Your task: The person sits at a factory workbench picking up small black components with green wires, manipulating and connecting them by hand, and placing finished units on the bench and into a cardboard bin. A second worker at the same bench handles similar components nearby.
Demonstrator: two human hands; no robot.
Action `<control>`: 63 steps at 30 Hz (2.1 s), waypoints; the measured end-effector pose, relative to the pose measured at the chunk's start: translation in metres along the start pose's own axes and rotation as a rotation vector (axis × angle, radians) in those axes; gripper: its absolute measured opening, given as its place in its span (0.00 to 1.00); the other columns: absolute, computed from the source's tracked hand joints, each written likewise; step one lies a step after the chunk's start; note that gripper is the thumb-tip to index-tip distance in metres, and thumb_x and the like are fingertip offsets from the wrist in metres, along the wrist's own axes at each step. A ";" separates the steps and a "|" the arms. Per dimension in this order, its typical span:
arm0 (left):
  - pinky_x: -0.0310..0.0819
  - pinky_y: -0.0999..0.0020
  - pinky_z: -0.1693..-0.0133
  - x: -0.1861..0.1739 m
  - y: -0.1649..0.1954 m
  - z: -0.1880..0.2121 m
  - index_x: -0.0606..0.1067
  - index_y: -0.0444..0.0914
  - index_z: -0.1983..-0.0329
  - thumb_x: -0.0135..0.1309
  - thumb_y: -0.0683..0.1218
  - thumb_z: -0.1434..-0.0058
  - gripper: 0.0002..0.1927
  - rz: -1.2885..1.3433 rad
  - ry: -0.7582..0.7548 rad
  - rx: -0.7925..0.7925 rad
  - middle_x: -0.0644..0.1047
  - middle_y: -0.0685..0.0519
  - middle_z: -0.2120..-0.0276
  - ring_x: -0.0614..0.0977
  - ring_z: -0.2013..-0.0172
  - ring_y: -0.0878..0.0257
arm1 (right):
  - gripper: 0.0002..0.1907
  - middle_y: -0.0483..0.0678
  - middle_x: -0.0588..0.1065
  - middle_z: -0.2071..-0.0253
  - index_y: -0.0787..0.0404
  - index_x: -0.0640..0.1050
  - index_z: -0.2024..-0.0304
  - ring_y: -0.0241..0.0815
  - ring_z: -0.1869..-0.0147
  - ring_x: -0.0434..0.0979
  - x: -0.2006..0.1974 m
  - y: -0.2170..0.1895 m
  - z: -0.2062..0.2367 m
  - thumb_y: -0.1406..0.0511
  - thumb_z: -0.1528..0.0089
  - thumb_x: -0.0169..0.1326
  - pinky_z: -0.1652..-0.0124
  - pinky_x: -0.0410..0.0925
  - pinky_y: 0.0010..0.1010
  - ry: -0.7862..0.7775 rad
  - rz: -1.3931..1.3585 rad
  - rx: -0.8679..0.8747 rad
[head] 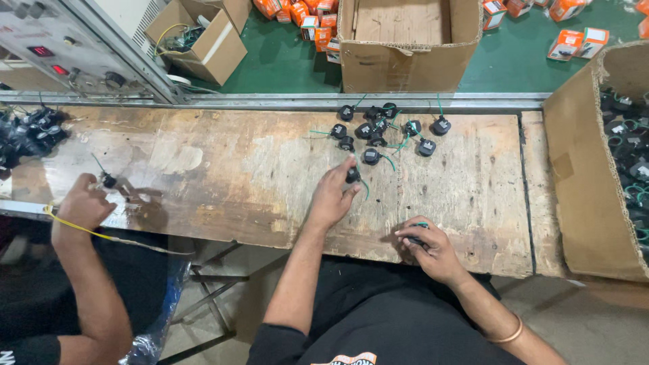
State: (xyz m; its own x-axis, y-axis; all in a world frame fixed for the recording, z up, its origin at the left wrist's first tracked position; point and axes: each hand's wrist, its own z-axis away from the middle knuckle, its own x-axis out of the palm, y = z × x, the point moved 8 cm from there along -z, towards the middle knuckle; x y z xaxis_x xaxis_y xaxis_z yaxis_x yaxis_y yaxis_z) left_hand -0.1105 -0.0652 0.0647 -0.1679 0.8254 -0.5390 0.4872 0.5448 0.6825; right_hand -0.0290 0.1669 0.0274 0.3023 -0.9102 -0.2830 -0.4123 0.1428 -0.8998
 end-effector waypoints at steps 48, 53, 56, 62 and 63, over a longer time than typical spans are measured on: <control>0.76 0.64 0.50 0.012 0.049 0.026 0.76 0.36 0.67 0.67 0.38 0.46 0.10 0.416 0.222 0.050 0.80 0.50 0.60 0.81 0.54 0.58 | 0.14 0.50 0.73 0.57 0.61 0.76 0.66 0.45 0.49 0.77 -0.001 -0.007 -0.001 0.69 0.51 0.69 0.51 0.70 0.35 0.039 0.107 -0.086; 0.72 0.56 0.46 -0.048 -0.027 -0.055 0.80 0.37 0.48 0.66 0.40 0.48 0.22 -0.185 0.390 -0.153 0.71 0.42 0.43 0.73 0.46 0.50 | 0.17 0.48 0.73 0.58 0.60 0.73 0.68 0.45 0.50 0.76 -0.003 -0.008 -0.003 0.68 0.50 0.70 0.50 0.70 0.36 0.065 0.023 -0.065; 0.74 0.58 0.51 -0.059 -0.055 -0.065 0.84 0.42 0.57 0.67 0.41 0.48 0.14 -0.328 0.413 -0.230 0.75 0.46 0.46 0.76 0.50 0.51 | 0.16 0.48 0.72 0.57 0.59 0.73 0.67 0.43 0.49 0.77 0.003 -0.010 -0.002 0.68 0.48 0.70 0.49 0.70 0.36 0.003 0.031 -0.110; 0.79 0.67 0.58 -0.087 -0.069 -0.023 0.82 0.36 0.53 0.58 0.39 0.33 0.07 -0.167 0.799 -0.181 0.80 0.48 0.56 0.82 0.59 0.58 | 0.17 0.48 0.73 0.57 0.59 0.73 0.67 0.43 0.49 0.75 -0.009 0.005 0.001 0.68 0.49 0.71 0.49 0.69 0.35 0.059 -0.058 -0.066; 0.79 0.68 0.58 -0.092 -0.058 -0.014 0.81 0.34 0.52 0.56 0.39 0.31 0.07 -0.120 0.856 -0.093 0.81 0.48 0.57 0.82 0.59 0.59 | 0.16 0.48 0.73 0.56 0.60 0.74 0.65 0.44 0.49 0.75 -0.011 0.007 0.001 0.67 0.47 0.70 0.48 0.69 0.36 0.065 -0.078 -0.054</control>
State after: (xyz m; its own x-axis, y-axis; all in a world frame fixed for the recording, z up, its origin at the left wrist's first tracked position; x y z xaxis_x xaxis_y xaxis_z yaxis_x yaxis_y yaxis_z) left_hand -0.1351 -0.1706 0.0810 -0.8185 0.5690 -0.0787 0.3595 0.6144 0.7024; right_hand -0.0346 0.1781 0.0245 0.2796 -0.9412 -0.1896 -0.4358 0.0515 -0.8986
